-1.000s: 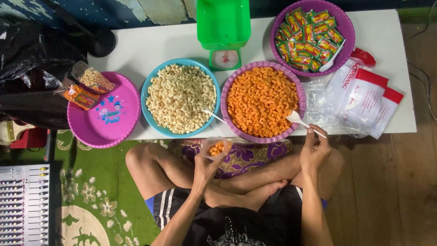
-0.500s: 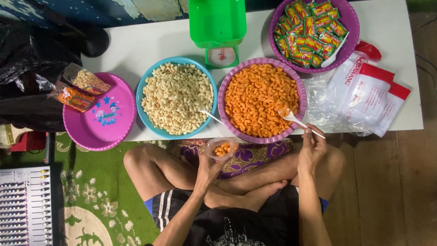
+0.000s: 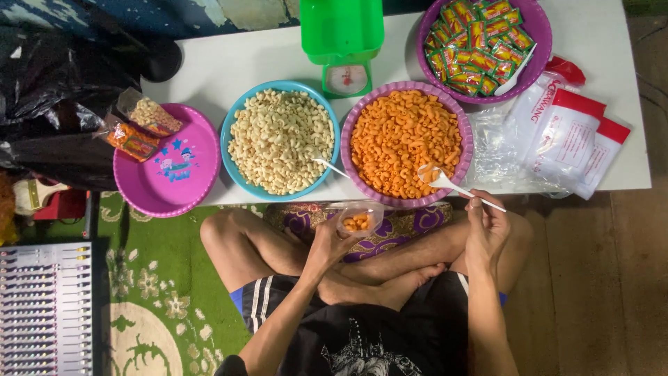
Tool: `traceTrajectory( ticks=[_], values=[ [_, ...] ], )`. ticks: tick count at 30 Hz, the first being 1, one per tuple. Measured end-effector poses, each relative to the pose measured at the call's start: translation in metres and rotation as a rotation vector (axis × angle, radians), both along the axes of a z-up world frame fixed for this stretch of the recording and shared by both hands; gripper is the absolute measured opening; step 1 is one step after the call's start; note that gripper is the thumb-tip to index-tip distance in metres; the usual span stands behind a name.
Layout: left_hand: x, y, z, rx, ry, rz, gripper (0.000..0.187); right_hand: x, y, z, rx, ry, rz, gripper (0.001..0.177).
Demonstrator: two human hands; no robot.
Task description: A person sitting on the floor is packing orange snacks into small plastic bags using a spoon.
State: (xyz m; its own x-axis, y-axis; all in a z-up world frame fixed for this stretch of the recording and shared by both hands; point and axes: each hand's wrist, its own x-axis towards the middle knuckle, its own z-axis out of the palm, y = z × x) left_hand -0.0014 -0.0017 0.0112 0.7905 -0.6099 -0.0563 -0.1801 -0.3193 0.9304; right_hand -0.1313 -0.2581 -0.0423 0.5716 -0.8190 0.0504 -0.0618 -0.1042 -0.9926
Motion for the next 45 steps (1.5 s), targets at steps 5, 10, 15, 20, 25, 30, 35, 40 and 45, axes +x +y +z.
traceTrajectory(
  ticks=[5,10,15,20,25,30,35,40,45],
  values=[
    [-0.008,0.017,-0.008,0.042,0.027,-0.040,0.037,-0.010,0.023,0.023,-0.002,0.007,0.097,0.016],
    [-0.011,0.025,-0.007,0.066,0.015,-0.060,0.041,-0.009,0.049,0.050,0.014,0.035,0.194,0.021],
    [-0.013,0.036,-0.051,0.114,0.041,-0.063,0.037,-0.007,0.067,0.068,-0.090,0.070,0.362,0.013],
    [-0.015,0.040,-0.003,0.115,0.076,-0.090,0.033,0.000,0.076,0.107,-0.393,0.098,0.533,0.015],
    [-0.013,0.038,0.001,0.088,0.105,-0.126,0.039,0.003,0.081,0.135,-0.700,0.082,0.725,0.017],
    [-0.020,0.046,-0.017,0.072,0.135,-0.120,0.042,0.004,0.084,0.154,-0.806,0.070,0.778,0.019],
    [-0.020,0.045,0.000,0.057,0.133,-0.129,0.042,0.005,0.089,0.150,-0.728,0.092,0.855,0.019],
    [-0.020,0.046,-0.004,0.014,0.154,-0.126,0.043,0.002,0.085,0.154,-0.711,0.118,0.861,0.020],
    [-0.022,0.044,0.008,-0.010,0.141,-0.135,0.041,0.004,0.079,0.159,-0.739,0.148,0.928,0.019]
  ],
)
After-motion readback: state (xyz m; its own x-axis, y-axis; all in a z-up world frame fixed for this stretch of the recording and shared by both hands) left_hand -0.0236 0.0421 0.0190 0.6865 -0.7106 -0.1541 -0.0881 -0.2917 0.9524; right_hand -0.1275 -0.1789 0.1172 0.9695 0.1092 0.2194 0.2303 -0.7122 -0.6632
